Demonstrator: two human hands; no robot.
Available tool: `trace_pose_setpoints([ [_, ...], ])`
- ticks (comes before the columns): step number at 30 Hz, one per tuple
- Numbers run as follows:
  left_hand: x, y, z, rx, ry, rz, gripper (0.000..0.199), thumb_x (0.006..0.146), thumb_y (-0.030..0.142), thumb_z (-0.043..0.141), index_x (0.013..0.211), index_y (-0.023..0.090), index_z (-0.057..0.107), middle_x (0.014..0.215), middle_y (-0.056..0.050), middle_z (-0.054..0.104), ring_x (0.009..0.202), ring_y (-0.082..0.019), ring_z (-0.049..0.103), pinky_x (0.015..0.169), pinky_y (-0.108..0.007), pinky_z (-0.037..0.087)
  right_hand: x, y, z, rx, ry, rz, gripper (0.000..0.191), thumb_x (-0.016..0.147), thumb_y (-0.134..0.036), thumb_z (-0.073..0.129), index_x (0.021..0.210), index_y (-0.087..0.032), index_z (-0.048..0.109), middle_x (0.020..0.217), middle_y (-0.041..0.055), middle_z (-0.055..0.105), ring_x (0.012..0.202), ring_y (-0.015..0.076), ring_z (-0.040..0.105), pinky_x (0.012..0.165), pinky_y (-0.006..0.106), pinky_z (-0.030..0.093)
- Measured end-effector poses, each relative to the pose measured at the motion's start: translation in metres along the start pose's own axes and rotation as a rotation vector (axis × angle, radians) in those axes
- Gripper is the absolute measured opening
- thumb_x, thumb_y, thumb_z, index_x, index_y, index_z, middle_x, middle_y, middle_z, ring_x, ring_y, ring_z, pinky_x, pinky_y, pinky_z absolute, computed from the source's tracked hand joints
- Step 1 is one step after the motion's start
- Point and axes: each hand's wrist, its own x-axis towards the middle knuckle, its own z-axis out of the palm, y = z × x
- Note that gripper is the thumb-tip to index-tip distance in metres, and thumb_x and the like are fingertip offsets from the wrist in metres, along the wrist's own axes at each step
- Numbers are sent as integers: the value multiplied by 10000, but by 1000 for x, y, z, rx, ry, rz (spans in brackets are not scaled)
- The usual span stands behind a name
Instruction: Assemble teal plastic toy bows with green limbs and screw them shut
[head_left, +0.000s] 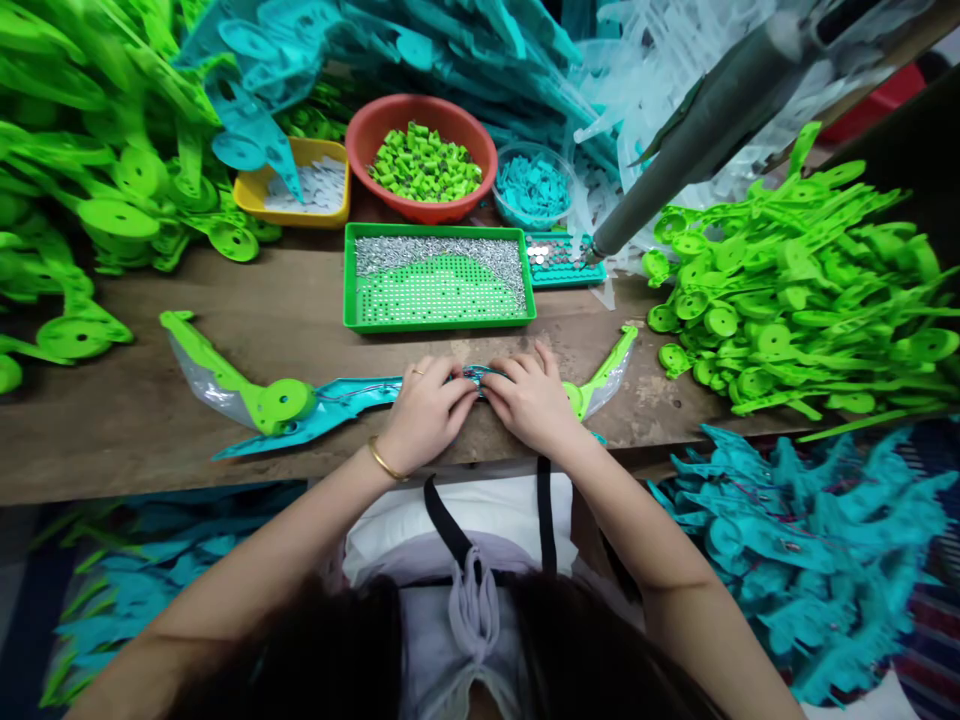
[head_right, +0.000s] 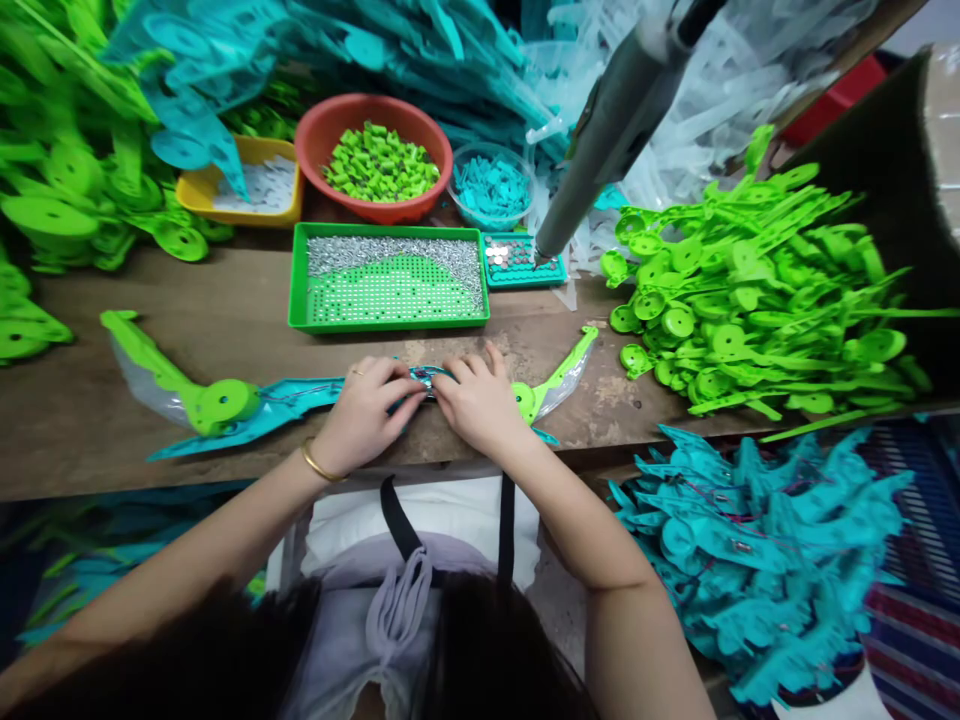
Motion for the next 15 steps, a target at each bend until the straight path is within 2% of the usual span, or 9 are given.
trace_pose_setpoints([
  [7, -15, 8, 3, 17, -7, 34, 243, 924, 320, 547, 1003, 145, 694, 1008, -123, 613, 951, -268, 522, 842, -415, 433, 0, 0, 1, 39, 29, -51, 281, 987, -338, 445, 1113, -250, 680, 1225, 55, 662, 1110, 240, 567, 1140, 542, 233],
  [12, -22, 1, 3, -87, 159, -33, 260, 928, 274, 544, 1058, 85, 668, 987, -136, 583, 953, -242, 527, 864, -385, 457, -2, -1, 1, -14, 14, -54, 324, 988, -417, 427, 1132, -260, 672, 1233, 70, 656, 1147, 269, 555, 1129, 580, 240],
  [15, -22, 0, 3, -40, 143, -30, 308, 922, 309, 558, 1108, 93, 677, 1014, -148, 575, 986, -262, 516, 882, -407, 446, -3, -2, 1, -9, -14, -48, 310, 978, -390, 456, 1173, -243, 647, 1263, 92, 640, 1157, 277, 559, 1130, 582, 245],
])
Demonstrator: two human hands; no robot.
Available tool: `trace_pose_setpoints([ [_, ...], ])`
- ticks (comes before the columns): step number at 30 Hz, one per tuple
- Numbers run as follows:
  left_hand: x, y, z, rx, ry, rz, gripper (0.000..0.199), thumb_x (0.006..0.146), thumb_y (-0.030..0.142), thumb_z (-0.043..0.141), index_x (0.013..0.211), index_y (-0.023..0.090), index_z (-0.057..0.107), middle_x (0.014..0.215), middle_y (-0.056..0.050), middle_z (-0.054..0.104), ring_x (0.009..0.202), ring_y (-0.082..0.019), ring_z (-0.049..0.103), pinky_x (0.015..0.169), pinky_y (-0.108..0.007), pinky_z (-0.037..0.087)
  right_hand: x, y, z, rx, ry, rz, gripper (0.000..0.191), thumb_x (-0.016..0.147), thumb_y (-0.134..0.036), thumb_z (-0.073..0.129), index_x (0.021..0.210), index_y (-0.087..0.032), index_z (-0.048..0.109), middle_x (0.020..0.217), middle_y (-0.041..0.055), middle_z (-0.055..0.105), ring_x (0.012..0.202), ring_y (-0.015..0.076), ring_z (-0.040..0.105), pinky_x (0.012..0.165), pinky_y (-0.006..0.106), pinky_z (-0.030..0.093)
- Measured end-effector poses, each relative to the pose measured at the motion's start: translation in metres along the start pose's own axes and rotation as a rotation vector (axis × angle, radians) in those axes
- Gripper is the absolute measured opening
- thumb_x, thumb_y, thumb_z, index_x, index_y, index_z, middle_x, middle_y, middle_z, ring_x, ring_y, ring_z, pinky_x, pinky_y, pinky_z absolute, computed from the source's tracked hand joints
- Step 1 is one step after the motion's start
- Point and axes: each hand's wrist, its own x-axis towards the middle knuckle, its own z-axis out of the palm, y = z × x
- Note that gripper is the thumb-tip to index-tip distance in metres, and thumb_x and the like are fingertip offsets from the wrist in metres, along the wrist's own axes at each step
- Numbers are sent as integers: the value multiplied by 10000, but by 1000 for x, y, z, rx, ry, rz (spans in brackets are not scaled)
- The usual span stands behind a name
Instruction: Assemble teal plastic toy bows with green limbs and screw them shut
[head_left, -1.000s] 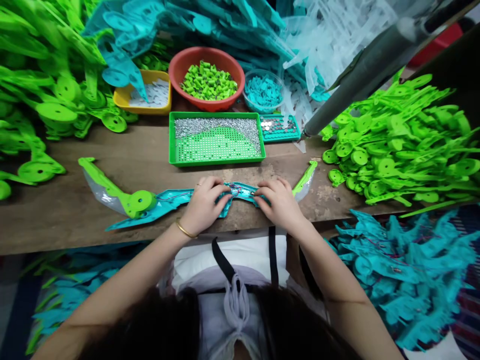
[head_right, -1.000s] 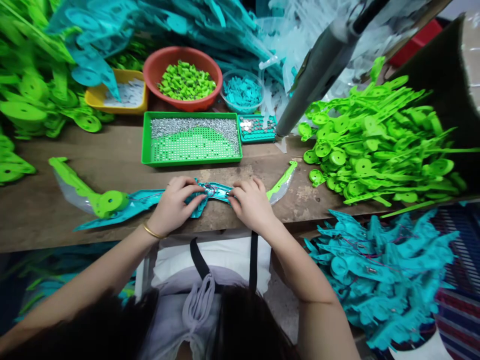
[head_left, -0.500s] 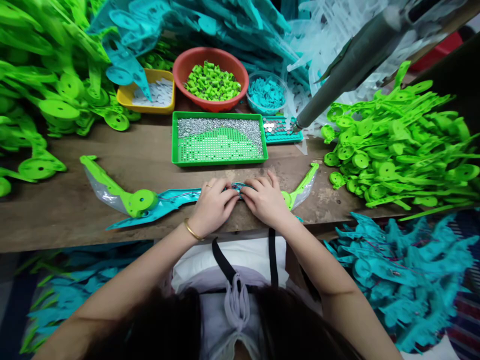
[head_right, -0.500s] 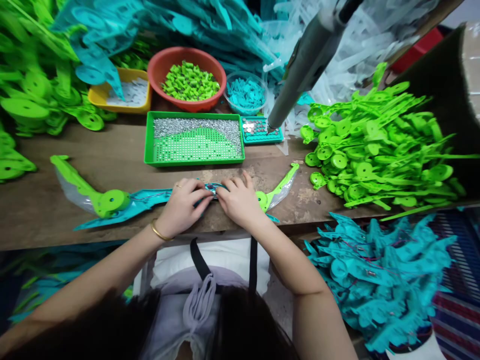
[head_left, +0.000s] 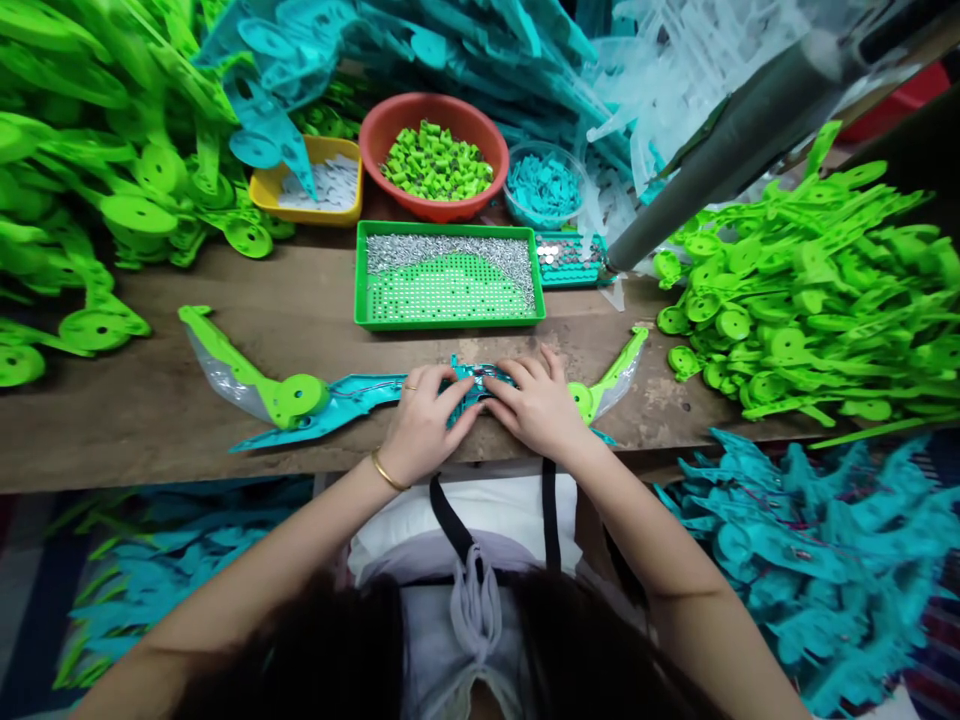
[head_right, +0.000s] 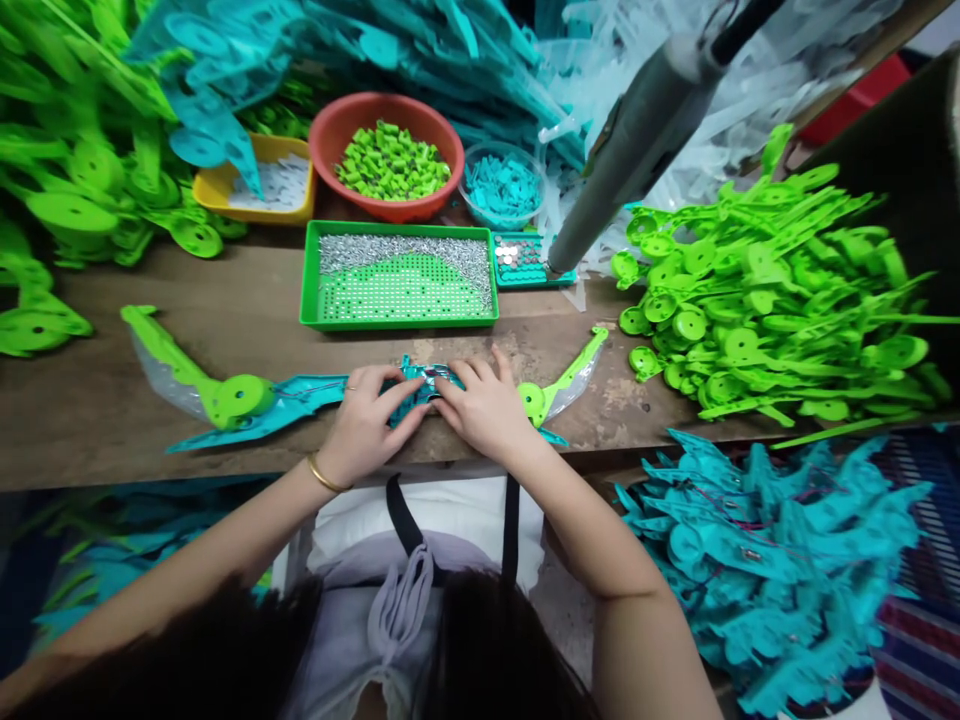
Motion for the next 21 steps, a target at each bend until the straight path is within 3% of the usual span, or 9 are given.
trace_pose_setpoints([
  [4, 3, 3, 3, 71, -68, 31, 318, 920, 368, 555, 1102, 157, 708, 1055, -154, 576, 1003, -288, 503, 870, -437, 438, -2, 1, 1, 100, -6, 28, 294, 971, -332, 476, 1197, -206, 614, 1276, 97, 638, 1167, 261, 569, 1138, 543, 265],
  [8, 5, 5, 4, 98, -110, 36, 312, 913, 379, 560, 1103, 184, 712, 1091, -157, 575, 1019, -308, 497, 859, -459, 441, -5, 3, 0, 156, 53, 59, 213, 952, -261, 492, 1101, -172, 617, 1228, 100, 663, 1167, 240, 571, 1150, 494, 263],
  [16, 4, -5, -4, -43, 31, 24, 200, 914, 241, 562, 996, 108, 686, 972, -125, 593, 955, -245, 541, 862, -406, 461, -7, 4, -1, 133, 60, 42, 210, 958, -275, 488, 1074, -173, 631, 1209, 94, 662, 1130, 248, 582, 1135, 506, 277],
  [21, 4, -6, -3, -20, 1, 8, 190, 922, 198, 525, 985, 133, 693, 968, -113, 600, 954, -241, 535, 851, -396, 461, -2, 3, -2, 90, 33, 1, 264, 981, -280, 445, 1136, -223, 651, 1246, 82, 643, 1147, 245, 567, 1132, 518, 279],
])
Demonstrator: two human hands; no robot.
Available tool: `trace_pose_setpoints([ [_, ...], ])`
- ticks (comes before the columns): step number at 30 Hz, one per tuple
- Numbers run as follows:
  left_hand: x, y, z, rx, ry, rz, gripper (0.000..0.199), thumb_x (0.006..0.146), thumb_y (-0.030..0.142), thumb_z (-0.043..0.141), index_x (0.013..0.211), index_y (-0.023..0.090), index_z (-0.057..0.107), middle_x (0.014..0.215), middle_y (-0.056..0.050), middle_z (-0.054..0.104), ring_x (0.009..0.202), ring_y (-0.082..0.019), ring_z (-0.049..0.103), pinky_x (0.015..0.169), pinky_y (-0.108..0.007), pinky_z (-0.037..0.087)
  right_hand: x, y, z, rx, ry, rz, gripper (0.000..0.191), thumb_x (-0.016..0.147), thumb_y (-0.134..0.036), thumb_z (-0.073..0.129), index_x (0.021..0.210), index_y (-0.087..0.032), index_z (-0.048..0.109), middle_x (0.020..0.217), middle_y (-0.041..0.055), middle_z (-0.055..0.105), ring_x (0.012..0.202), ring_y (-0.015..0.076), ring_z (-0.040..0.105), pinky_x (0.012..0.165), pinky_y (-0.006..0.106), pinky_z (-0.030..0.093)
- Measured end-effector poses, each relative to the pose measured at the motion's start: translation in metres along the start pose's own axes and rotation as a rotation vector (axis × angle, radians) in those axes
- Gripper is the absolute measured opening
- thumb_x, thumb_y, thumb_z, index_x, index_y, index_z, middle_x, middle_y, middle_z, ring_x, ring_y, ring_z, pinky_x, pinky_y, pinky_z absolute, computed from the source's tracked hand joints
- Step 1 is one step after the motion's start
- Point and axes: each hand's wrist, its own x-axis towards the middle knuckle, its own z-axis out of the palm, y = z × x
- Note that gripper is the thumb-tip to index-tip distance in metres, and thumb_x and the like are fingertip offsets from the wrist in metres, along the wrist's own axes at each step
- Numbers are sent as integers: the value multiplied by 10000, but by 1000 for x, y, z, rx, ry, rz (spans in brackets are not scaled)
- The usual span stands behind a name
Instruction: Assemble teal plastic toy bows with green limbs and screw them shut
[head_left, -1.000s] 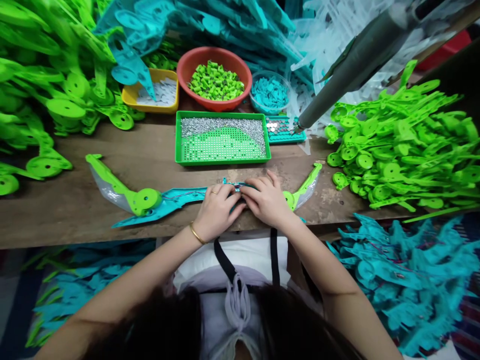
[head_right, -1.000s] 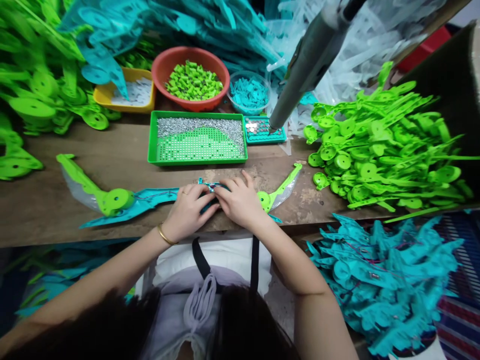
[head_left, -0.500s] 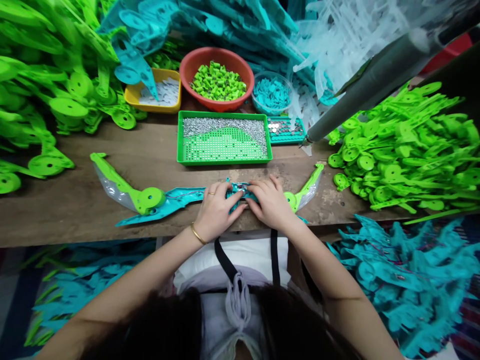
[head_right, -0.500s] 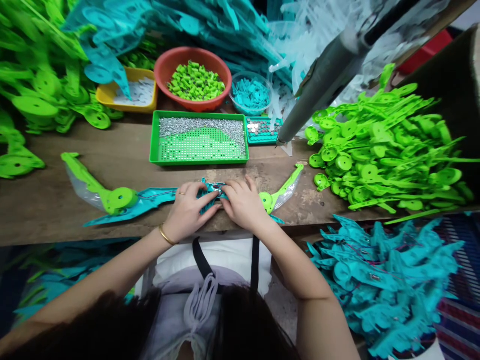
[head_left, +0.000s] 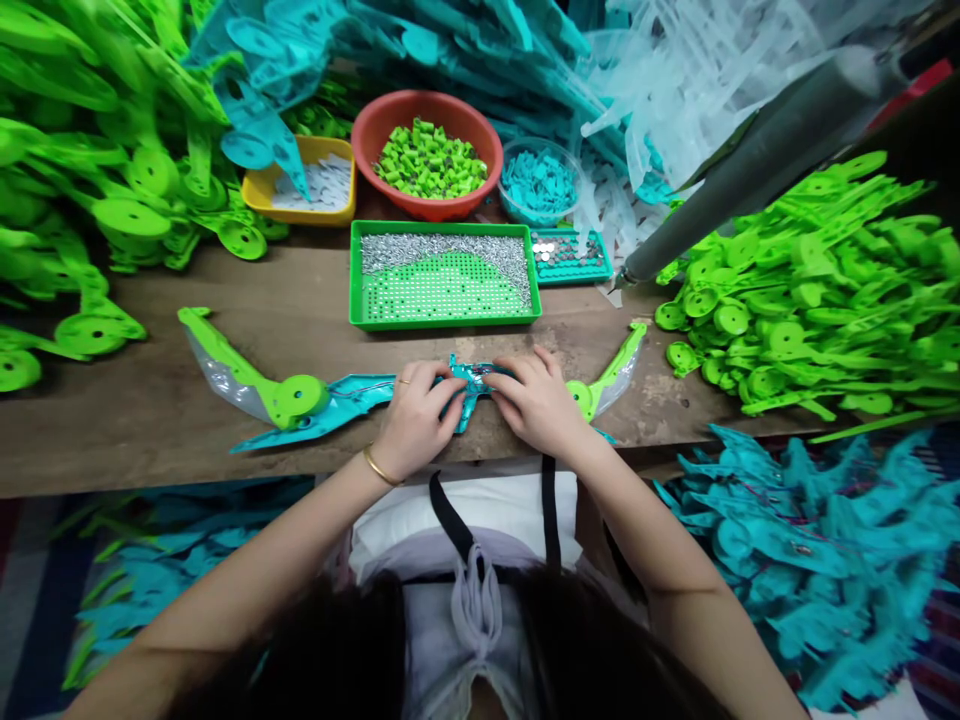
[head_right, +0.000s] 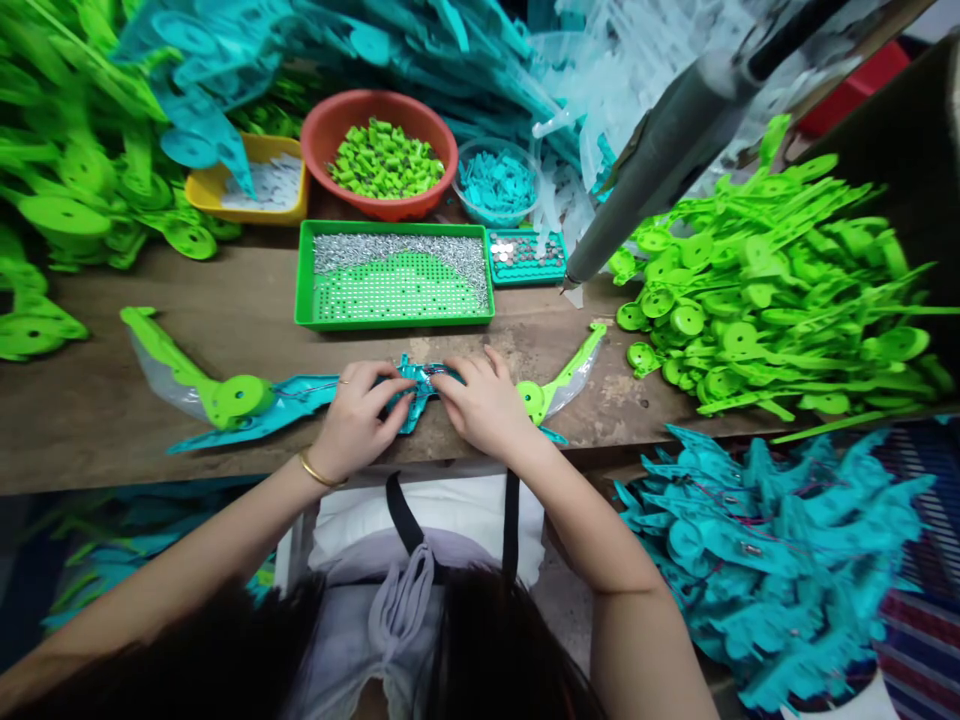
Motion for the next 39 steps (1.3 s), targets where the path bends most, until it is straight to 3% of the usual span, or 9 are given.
trace_pose_setpoints([
  [4, 3, 2, 3, 30, -60, 14, 233, 928, 228, 519, 1044, 164, 710, 1028, -122, 607, 999, -259, 523, 869, -415, 451, 2, -2, 0, -37, -64, 19, 318, 976, -419, 454, 1144, -252, 667, 1301, 87, 619, 1201, 285, 537, 1122, 578, 272],
  [7, 4, 3, 5, 72, -109, 52, 247, 926, 238, 515, 1034, 173, 727, 1076, -141, 608, 1039, -284, 502, 882, -437, 444, 0, -1, 0, -12, -88, 32, 330, 968, -414, 476, 1201, -251, 644, 1329, 103, 603, 1210, 287, 540, 1115, 570, 291],
  [10, 4, 2, 4, 84, -120, 68, 260, 931, 245, 503, 1037, 176, 730, 1087, -147, 606, 1057, -290, 494, 897, -444, 443, -7, 3, -4, 68, -34, 82, 306, 971, -349, 483, 1211, -229, 629, 1288, 102, 631, 1190, 249, 565, 1129, 518, 295],
  [16, 10, 4, 4, 26, -130, 70, 285, 940, 258, 484, 1092, 150, 699, 1158, -161, 599, 1104, -286, 501, 955, -448, 436, -33, 18, -14, 114, 102, 295, 158, 942, -251, 513, 1013, -214, 649, 1197, 87, 674, 1155, 237, 590, 1109, 496, 311],
  [28, 17, 1, 12, 94, -242, 112, 355, 951, 354, 489, 1202, 170, 660, 1238, -145, 611, 1138, -307, 496, 979, -470, 427, -45, 14, -6, -21, 61, 332, 131, 901, -239, 573, 849, -211, 690, 1130, 80, 692, 1090, 255, 587, 1111, 540, 292],
  [33, 17, 3, 14, 97, -245, 92, 361, 957, 359, 475, 1201, 170, 662, 1235, -151, 614, 1127, -312, 502, 960, -469, 433, -41, 19, -6, 60, 18, 347, 123, 882, -202, 565, 822, -203, 672, 1129, 74, 689, 1076, 246, 581, 1114, 514, 292],
  [39, 15, 5, 16, 101, -232, 66, 357, 962, 363, 469, 1206, 182, 655, 1239, -143, 620, 1110, -302, 523, 947, -465, 429, -35, 26, -11, 131, -48, 326, 121, 860, -163, 563, 779, -197, 646, 1055, 67, 688, 1023, 232, 585, 1020, 441, 375],
])
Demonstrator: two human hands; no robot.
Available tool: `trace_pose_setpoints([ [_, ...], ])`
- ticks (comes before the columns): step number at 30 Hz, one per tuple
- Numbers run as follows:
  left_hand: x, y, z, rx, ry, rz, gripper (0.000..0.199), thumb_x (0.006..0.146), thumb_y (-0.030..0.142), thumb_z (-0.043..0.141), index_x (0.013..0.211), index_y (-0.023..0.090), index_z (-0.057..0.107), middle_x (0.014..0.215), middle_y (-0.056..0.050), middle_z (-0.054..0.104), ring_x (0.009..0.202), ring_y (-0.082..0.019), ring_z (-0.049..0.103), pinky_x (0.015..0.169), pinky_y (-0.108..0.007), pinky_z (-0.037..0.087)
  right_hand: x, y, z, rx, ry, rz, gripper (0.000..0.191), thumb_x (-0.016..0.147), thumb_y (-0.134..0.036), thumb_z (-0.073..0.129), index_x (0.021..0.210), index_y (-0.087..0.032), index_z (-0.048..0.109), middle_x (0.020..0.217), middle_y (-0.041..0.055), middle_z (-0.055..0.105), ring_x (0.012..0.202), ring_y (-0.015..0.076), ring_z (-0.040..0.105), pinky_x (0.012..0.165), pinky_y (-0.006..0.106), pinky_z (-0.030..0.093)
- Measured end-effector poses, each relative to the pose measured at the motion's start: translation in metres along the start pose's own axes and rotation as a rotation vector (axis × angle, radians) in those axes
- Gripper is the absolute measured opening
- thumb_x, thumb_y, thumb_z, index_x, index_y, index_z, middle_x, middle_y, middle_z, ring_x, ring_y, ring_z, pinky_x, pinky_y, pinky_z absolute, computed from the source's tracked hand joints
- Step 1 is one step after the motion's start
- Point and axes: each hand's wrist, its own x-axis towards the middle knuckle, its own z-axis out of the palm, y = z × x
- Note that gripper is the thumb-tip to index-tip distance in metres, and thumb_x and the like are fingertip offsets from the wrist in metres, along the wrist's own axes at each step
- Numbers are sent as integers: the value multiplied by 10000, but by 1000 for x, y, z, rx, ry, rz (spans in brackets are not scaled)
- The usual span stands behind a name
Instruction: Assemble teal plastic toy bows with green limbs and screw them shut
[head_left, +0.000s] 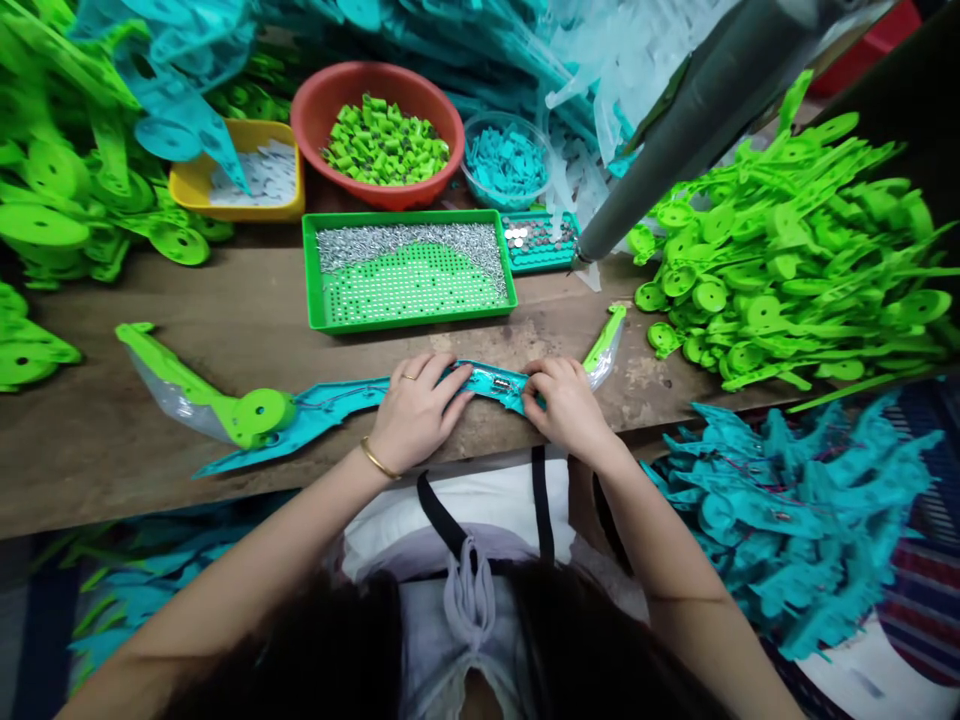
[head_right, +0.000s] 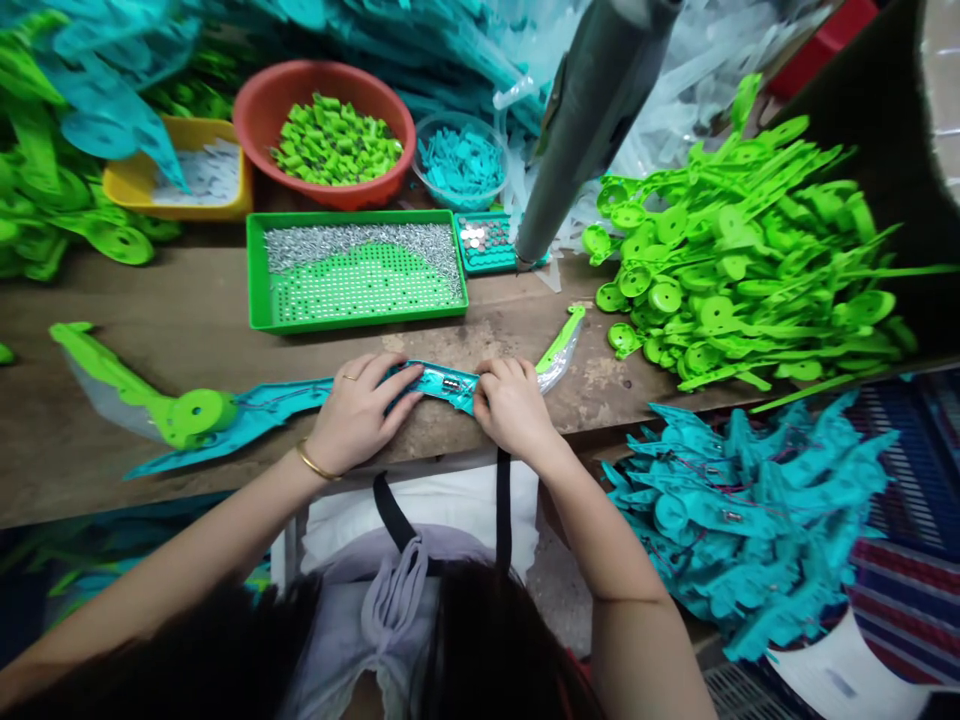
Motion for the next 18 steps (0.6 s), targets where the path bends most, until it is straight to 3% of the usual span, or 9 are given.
trace_pose_setpoints([
  [4, 1, 0, -2, 1, 7, 15, 353, 953, 357, 488, 1198, 171, 660, 1223, -147, 627, 1118, -308, 510, 962, -474, 420, -3, 0, -3, -18, -7, -4, 111, 881, -179, 565, 818, -190, 655, 1076, 73, 686, 1049, 242, 589, 1048, 465, 359],
  [10, 2, -2, -2, -39, 12, 19, 341, 944, 339, 500, 1198, 183, 665, 1204, -151, 633, 1120, -315, 495, 960, -496, 421, -15, -11, 2, -89, 142, -124, 256, 947, -338, 542, 1163, -249, 646, 1208, 62, 685, 1134, 232, 579, 1139, 529, 224],
  [14, 0, -2, 0, -37, 22, 16, 346, 942, 340, 507, 1203, 178, 664, 1207, -151, 635, 1116, -321, 491, 956, -500, 421, -24, -12, 13, -165, 213, -171, 228, 954, -325, 540, 1126, -275, 680, 1162, 25, 720, 1095, 215, 595, 1162, 534, 177],
  [18, -1, -1, 0, -22, 20, 19, 356, 945, 348, 504, 1205, 163, 663, 1219, -149, 634, 1122, -322, 482, 969, -495, 414, -33, -9, 20, -253, 261, -173, 258, 934, -339, 572, 1172, -305, 668, 1258, 22, 684, 1187, 243, 550, 1173, 569, 133],
])
